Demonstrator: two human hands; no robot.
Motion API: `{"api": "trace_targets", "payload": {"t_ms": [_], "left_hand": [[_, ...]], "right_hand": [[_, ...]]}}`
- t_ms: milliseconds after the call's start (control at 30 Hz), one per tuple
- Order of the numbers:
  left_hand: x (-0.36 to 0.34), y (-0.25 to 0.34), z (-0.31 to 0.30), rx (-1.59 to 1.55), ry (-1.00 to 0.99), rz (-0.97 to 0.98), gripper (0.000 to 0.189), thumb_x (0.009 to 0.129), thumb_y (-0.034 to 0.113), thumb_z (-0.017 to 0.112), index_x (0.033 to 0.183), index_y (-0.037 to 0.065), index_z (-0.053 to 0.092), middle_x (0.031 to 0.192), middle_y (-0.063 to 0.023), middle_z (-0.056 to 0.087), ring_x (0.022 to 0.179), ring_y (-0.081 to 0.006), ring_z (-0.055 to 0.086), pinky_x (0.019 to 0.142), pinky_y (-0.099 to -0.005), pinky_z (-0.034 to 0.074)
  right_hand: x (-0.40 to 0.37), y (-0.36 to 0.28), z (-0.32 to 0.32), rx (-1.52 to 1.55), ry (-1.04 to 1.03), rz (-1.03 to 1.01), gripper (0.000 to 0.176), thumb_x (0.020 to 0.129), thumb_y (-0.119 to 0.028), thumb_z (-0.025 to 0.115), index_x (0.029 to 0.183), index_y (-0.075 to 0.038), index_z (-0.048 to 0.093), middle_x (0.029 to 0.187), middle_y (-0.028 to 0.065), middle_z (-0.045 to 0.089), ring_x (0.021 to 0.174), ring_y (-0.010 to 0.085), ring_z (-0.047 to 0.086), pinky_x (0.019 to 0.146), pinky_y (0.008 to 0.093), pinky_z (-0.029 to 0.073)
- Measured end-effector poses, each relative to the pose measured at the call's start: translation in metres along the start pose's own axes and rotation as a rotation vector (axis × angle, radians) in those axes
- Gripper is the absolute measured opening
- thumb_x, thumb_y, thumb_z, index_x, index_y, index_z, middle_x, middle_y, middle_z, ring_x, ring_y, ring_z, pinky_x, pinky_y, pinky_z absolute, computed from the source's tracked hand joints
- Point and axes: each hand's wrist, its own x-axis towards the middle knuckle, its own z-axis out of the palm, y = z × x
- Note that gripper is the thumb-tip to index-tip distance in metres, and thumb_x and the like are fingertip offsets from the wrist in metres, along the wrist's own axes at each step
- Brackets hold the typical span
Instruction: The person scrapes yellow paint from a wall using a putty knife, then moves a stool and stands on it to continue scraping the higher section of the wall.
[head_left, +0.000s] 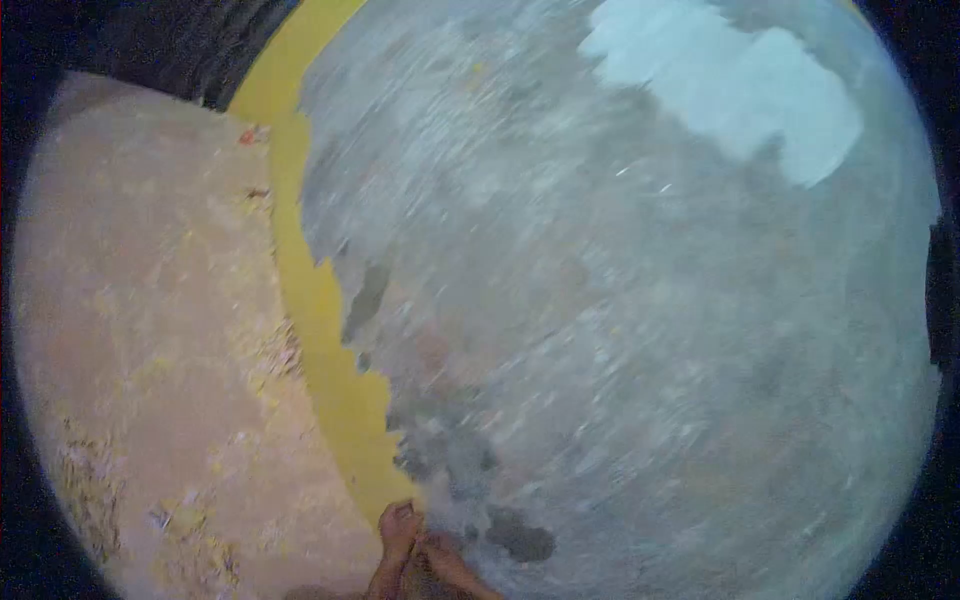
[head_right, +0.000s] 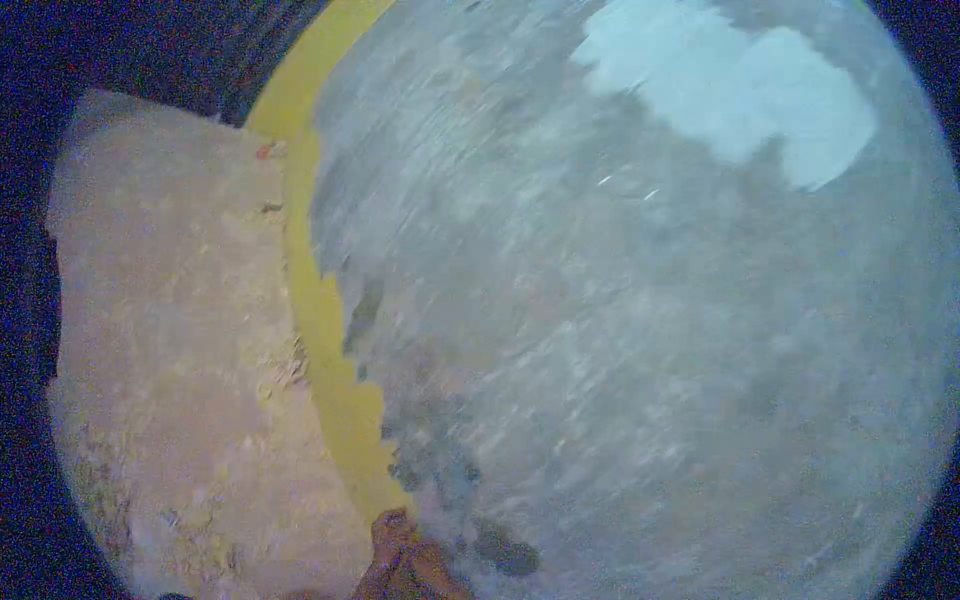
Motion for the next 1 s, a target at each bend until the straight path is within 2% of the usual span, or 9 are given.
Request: {"api": "trace_targets", "payload": {"t_ms": [67,133,167,233,467,567,600,633,1000], "left_hand": [[0.022,-0.073,-0.011,0.045,-0.071,0.155,0.035,0.078,0.005,0.065,0.111,-0.003,0.056,0.088,-0.0097,0.064,0.072,-0.0175,0.062,0.062,-0.0293,0.051],[0.029,-0.060,-0.020,-0.053,-0.083,-0.204,0.034,0.077,0.003,0.064,0.110,-0.003,0.056,0.087,-0.0095,0.064,0.076,-0.0176,0.062,0.069,-0.0297,0.052],[0.034,-0.056,-0.027,-0.052,-0.101,-0.190,0.034,0.077,0.003,0.064,0.110,-0.003,0.056,0.087,-0.0095,0.064,0.076,-0.0176,0.062,0.069,-0.0297,0.052],[0.048,-0.054,-0.038,-0.318,-0.132,-0.201,0.040,0.079,0.001,0.060,0.118,-0.004,0.053,0.091,-0.0100,0.065,0.080,-0.0174,0.063,0.069,-0.0282,0.051],[0.110,-0.108,-0.114,-0.274,-0.024,-0.211,0.033,0.091,0.014,0.055,0.120,-0.003,0.055,0.089,-0.0103,0.065,0.079,-0.0202,0.062,0.067,-0.0316,0.053],[0.101,-0.081,-0.116,-0.252,0.012,-0.235,0.033,0.095,0.018,0.054,0.121,-0.002,0.055,0.088,-0.0104,0.065,0.079,-0.0212,0.062,0.067,-0.0327,0.053],[0.075,-0.020,-0.103,-0.738,-0.402,-0.119,0.034,0.097,0.019,0.051,0.123,-0.003,0.054,0.085,-0.0094,0.064,0.076,-0.0210,0.062,0.065,-0.0333,0.053],[0.060,0.015,-0.097,-1.217,-0.823,0.005,0.035,0.099,0.019,0.048,0.125,-0.003,0.052,0.082,-0.0084,0.064,0.073,-0.0209,0.061,0.064,-0.0339,0.053],[0.048,0.024,-0.116,-1.337,-0.576,-0.176,0.034,0.093,0.022,0.053,0.118,0.000,0.056,0.073,-0.0071,0.057,0.061,-0.0197,0.048,0.055,-0.0371,0.046]], "right_hand": [[0.016,-0.015,-0.022,-0.008,0.055,-0.048,0.033,0.093,-0.035,0.054,0.103,-0.004,0.060,0.085,0.0104,0.064,0.075,0.0214,0.060,0.071,0.0374,0.048],[0.022,-0.028,-0.031,-0.016,0.094,-0.085,0.034,0.093,-0.035,0.055,0.103,-0.004,0.060,0.085,0.0107,0.064,0.076,0.0216,0.060,0.071,0.0375,0.048],[0.027,-0.034,-0.032,-0.016,0.107,-0.103,0.034,0.093,-0.035,0.055,0.103,-0.004,0.060,0.085,0.0108,0.064,0.076,0.0217,0.060,0.071,0.0375,0.048],[0.038,-0.050,-0.036,-0.020,0.130,-0.147,0.034,0.093,-0.036,0.055,0.103,-0.004,0.060,0.086,0.0110,0.064,0.076,0.0219,0.060,0.071,0.0377,0.048],[0.057,-0.091,-0.035,-0.027,0.184,-0.251,0.035,0.093,-0.036,0.055,0.104,-0.003,0.060,0.087,0.0117,0.064,0.077,0.0226,0.060,0.072,0.0381,0.048],[0.055,-0.096,-0.032,-0.031,0.204,-0.264,0.036,0.093,-0.037,0.055,0.104,-0.003,0.060,0.087,0.0120,0.064,0.078,0.0228,0.060,0.072,0.0382,0.048],[0.055,-0.097,-0.031,-0.030,0.215,-0.269,0.036,0.093,-0.037,0.055,0.104,-0.003,0.060,0.088,0.0121,0.064,0.078,0.0229,0.060,0.072,0.0383,0.048],[0.055,-0.099,-0.030,-0.029,0.226,-0.273,0.036,0.093,-0.037,0.055,0.105,-0.003,0.060,0.088,0.0122,0.064,0.078,0.0230,0.061,0.072,0.0383,0.048],[0.045,-0.109,-0.040,-0.056,0.335,-0.309,0.038,0.092,-0.038,0.055,0.106,-0.003,0.060,0.090,0.0134,0.064,0.080,0.0241,0.061,0.074,0.0390,0.049]]}}
